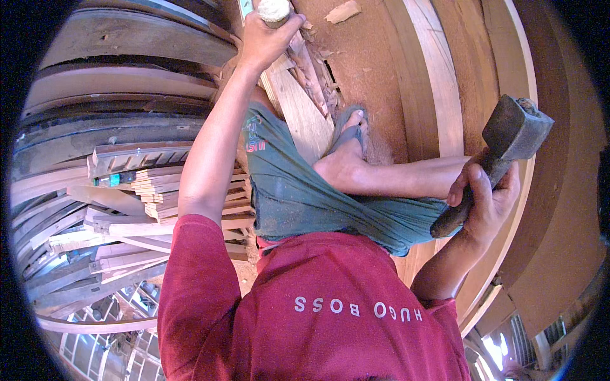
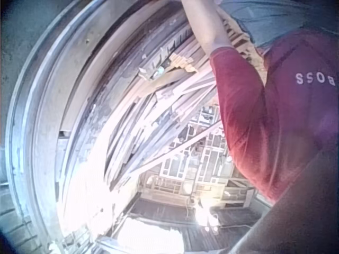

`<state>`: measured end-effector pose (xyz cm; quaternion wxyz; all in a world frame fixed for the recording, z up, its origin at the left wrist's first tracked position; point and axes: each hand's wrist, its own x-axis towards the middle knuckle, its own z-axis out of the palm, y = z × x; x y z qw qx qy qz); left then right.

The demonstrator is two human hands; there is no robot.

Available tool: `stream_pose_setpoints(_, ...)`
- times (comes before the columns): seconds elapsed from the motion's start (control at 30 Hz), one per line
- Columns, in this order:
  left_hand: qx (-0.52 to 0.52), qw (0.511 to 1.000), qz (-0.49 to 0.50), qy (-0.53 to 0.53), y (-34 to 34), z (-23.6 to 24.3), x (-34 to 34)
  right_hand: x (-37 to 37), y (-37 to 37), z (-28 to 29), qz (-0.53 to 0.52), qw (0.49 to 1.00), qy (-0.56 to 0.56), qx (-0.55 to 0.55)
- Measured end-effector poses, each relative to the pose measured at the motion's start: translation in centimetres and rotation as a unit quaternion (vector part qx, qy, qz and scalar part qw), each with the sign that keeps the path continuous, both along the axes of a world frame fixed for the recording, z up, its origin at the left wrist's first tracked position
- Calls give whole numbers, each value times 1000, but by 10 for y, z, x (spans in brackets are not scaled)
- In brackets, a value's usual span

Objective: The person sits cross-legged on the floor and uses a mallet to strike a chisel, carving a piece of wood held between their legs. Wood shavings accumulate on the floor as the person continues to shape the wood.

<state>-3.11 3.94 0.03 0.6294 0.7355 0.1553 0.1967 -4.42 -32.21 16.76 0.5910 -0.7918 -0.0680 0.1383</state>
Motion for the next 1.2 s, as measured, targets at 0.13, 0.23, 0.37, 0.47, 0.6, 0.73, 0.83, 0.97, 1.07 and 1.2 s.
stream_pose_setpoints(0.13,20,1000,1,0,1,0,-1,0,-3,-7,17,1000,-16,-14)
stream_pose_setpoints(0.23,27,1000,1,5,2,1,-2,-1,2,-6,18,1000,-3,-6)
stream_pose_setpoints(0.37,23,1000,1,0,2,-2,-4,5,-5,-10,41,987,-103,-112)
stream_pose_setpoints(0.47,97,995,-6,19,4,-6,-6,1,3,-7,33,993,-68,-87)
stream_pose_setpoints(0.6,167,986,0,-5,0,-4,-8,3,-6,-12,69,978,-104,-168)
stream_pose_setpoints(0.73,152,988,0,3,2,-12,-3,2,3,-11,58,980,-115,-149)
stream_pose_setpoints(0.83,117,993,5,-13,8,-14,-4,-2,12,-11,32,992,-90,-82)
stream_pose_setpoints(0.97,90,995,-1,-38,18,-20,-6,-5,17,-9,29,997,-51,-40)
stream_pose_setpoints(1.07,109,994,-13,-25,9,-14,-7,-5,12,-13,42,995,-43,-81)
stream_pose_setpoints(1.2,102,995,-1,-13,4,-12,-5,-4,32,4,19,996,44,-71)
